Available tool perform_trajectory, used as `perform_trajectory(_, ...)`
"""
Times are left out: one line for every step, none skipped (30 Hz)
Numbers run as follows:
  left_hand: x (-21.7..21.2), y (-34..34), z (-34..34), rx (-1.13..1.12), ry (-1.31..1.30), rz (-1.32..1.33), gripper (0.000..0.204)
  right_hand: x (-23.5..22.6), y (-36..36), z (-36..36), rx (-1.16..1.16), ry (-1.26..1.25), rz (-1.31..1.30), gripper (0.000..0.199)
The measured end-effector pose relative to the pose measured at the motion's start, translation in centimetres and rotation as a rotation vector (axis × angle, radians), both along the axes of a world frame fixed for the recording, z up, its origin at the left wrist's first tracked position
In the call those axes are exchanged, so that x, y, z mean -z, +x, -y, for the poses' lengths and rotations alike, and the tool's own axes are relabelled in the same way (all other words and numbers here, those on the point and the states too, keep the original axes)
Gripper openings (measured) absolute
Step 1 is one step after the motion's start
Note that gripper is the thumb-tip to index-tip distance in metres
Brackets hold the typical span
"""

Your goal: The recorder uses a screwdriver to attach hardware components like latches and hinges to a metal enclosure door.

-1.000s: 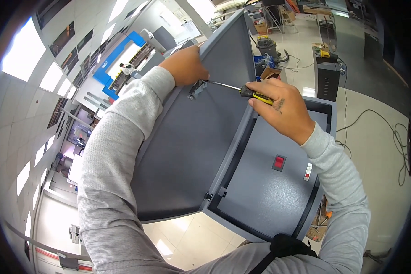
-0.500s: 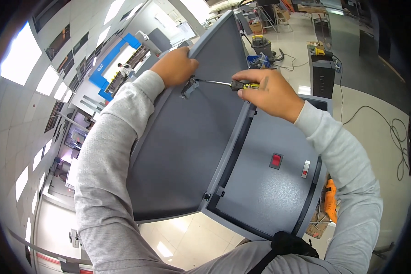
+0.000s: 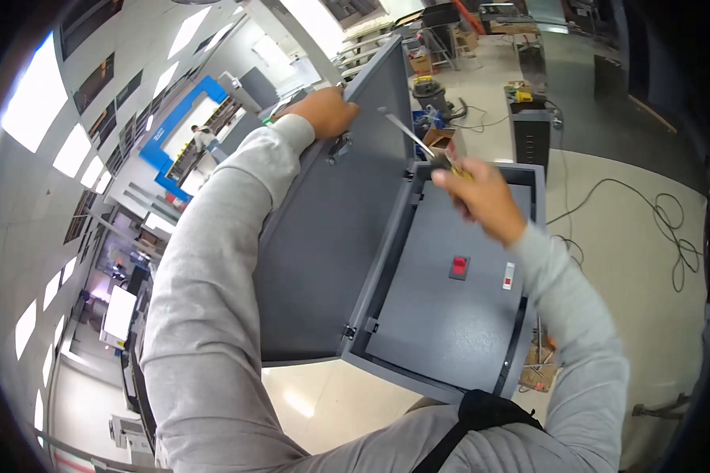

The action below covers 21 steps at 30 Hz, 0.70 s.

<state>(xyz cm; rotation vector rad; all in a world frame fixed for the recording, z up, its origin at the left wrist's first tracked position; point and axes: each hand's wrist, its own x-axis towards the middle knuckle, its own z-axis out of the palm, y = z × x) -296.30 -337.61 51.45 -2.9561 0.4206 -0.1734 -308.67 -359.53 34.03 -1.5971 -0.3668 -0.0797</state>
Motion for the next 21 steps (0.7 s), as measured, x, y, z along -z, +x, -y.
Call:
perform_trajectory(0.3,-0.5,0.4,0.030,-0.015,0.003,0.056,1.4,-2.6,0.3,-0.042,0.222,-0.176,0.030)
perform_trajectory(0.7,-0.6,0.4,0.054,0.027,0.052,0.056,2.8,-5.5,-0.5,-0.059,0.341,-0.224,0.028)
perform_trajectory(0.9,-1.0,0.6,0.085,0.068,0.103,0.056,4.1,-8.5,-1.8,-0.068,0.463,-0.266,0.025)
perform_trajectory(0.9,-1.7,0.6,0.084,0.078,0.052,0.058,5.4,-11.1,-2.9,-0.087,0.581,-0.279,0.023)
perform_trajectory(1.2,-2.8,0.0,0.112,0.077,0.040,0.059,6.5,-12.7,-4.0,-0.113,0.701,-0.291,0.021)
perform_trajectory(1.2,-4.6,0.9,0.085,0.091,-0.046,0.063,7.7,-13.8,-4.5,-0.150,0.725,-0.323,0.021)
perform_trajectory(1.1,-5.6,0.2,0.109,-0.065,-0.171,0.069,8.3,-15.4,-5.1,-0.185,0.756,-0.360,0.021)
perform_trajectory(1.2,-7.6,0.4,0.185,-0.102,-0.137,0.071,8.0,-17.0,-5.7,-0.194,0.802,-0.382,0.020)
perform_trajectory(1.8,-7.7,-0.6,0.280,-0.242,-0.223,0.068,7.8,-18.3,-6.8,-0.214,0.848,-0.401,0.020)
perform_trajectory(2.8,-7.8,-0.9,0.319,-0.479,-0.371,0.061,8.1,-19.3,-7.9,-0.243,0.887,-0.395,0.027)
perform_trajectory(4.4,-6.4,-0.4,0.396,-0.516,-0.362,0.062,7.9,-20.3,-8.3,-0.250,0.924,-0.401,0.032)
perform_trajectory(5.3,-6.6,1.3,0.423,-0.505,-0.283,0.062,7.5,-21.5,-8.3,-0.224,0.953,-0.385,0.034)
perform_trajectory(6.4,-7.1,3.2,0.450,-0.495,-0.204,0.063,7.3,-22.5,-8.3,-0.198,0.981,-0.368,0.035)
perform_trajectory(6.8,-9.3,5.8,0.451,-0.482,-0.229,0.064,7.7,-23.3,-8.0,-0.185,0.976,-0.369,0.035)
perform_trajectory(7.0,-10.9,7.7,0.455,-0.473,-0.251,0.066,8.3,-24.2,-7.5,-0.007,0.876,-0.274,0.036)
perform_trajectory(8.8,-8.9,7.9,0.597,-0.323,-0.194,0.069,8.8,-24.9,-7.5,0.145,0.772,-0.181,0.037)
perform_trajectory(10.9,-6.8,8.4,0.740,-0.169,-0.136,0.073,9.4,-25.3,-7.0,0.269,0.729,-0.175,0.037)
perform_trajectory(12.4,-7.5,10.3,0.614,-0.265,-0.129,0.075,10.2,-25.5,-5.6,0.415,0.684,-0.168,0.036)
perform_trajectory(13.9,-9.3,12.3,0.474,-0.352,-0.120,0.078,11.3,-25.9,-4.3,0.525,0.712,-0.175,0.035)
perform_trajectory(15.1,-10.4,13.9,0.452,-0.306,-0.133,0.082,12.5,-26.5,-2.9,0.645,0.739,-0.183,0.034)
perform_trajectory(16.4,-11.4,15.5,0.430,-0.260,-0.147,0.086,14.0,-27.3,-1.4,0.735,0.770,-0.201,0.033)
